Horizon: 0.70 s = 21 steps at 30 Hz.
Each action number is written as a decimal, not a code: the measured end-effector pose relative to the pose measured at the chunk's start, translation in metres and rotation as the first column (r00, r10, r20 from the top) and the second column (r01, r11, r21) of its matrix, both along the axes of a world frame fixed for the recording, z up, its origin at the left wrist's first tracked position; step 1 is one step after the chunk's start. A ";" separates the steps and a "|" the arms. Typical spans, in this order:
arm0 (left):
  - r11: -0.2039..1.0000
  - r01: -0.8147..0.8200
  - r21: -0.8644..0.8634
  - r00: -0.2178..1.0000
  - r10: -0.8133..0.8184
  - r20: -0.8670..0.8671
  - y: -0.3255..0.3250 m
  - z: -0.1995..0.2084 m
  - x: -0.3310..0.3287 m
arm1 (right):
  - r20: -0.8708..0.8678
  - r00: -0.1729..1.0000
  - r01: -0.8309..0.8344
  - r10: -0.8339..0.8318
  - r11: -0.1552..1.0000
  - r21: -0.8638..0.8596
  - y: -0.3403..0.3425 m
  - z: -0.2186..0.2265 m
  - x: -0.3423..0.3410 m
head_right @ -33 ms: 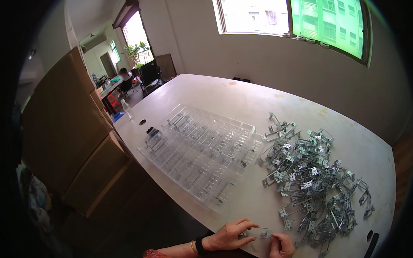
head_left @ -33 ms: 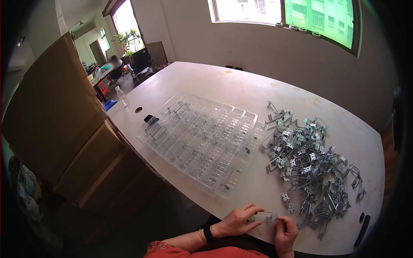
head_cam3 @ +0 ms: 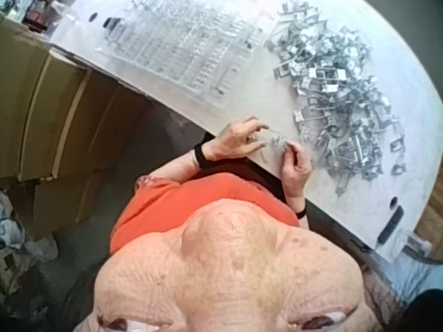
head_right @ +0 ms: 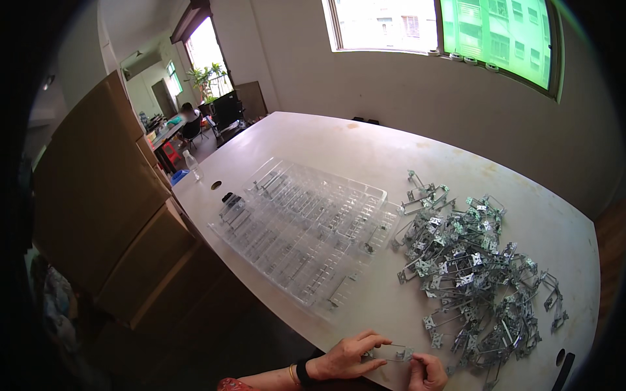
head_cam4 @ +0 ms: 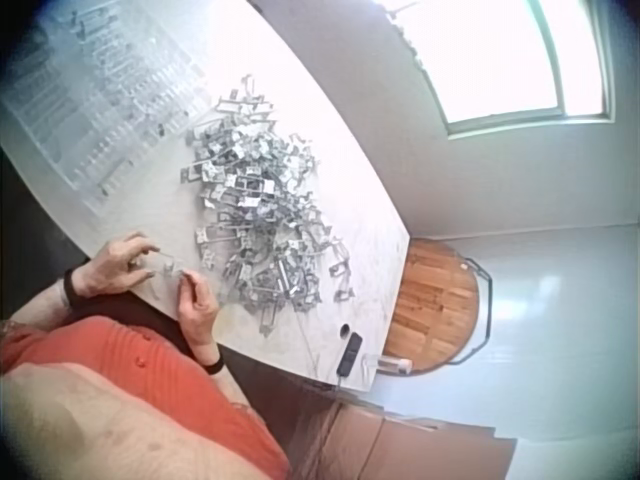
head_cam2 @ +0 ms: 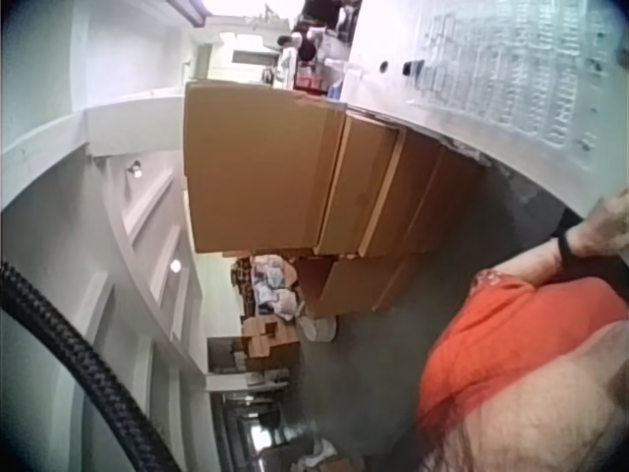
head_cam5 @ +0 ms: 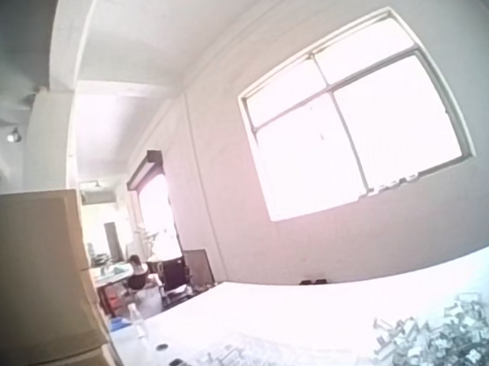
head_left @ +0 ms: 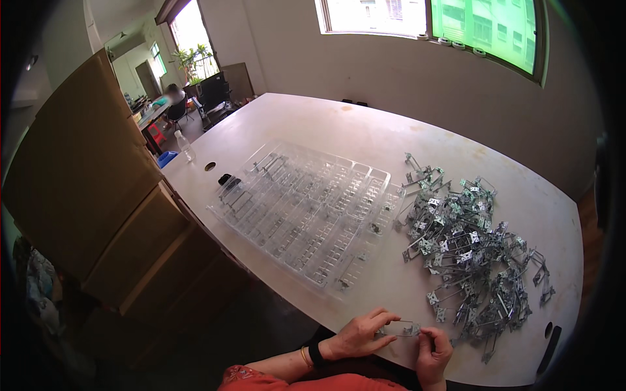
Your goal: The person picks up small metal brackets and screws from a pile on a table and inserts them into a clear plastic organizer tray. The person handles the items one at a time, placing each bracket into a specific slot in the tray.
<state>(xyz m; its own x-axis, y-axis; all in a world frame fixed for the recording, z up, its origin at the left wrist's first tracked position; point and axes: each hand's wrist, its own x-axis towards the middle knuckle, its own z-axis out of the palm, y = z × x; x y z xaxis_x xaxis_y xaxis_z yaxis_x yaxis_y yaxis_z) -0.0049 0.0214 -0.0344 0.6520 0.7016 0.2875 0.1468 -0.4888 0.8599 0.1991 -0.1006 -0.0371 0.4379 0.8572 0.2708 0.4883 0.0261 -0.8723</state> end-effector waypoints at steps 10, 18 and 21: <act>1.000 -0.002 -0.005 0.999 0.002 0.036 0.001 0.001 -0.001 | -0.251 0.968 0.023 -0.016 0.999 0.024 -0.006 -0.016 0.002; 1.000 0.006 -0.005 0.999 -0.006 0.053 0.002 0.004 -0.002 | -0.256 0.966 0.060 -0.041 0.996 0.065 -0.003 -0.015 -0.005; 0.999 0.021 0.026 0.997 -0.022 0.069 0.007 0.002 0.000 | -0.097 0.994 0.049 -0.041 0.995 0.086 0.001 -0.006 -0.005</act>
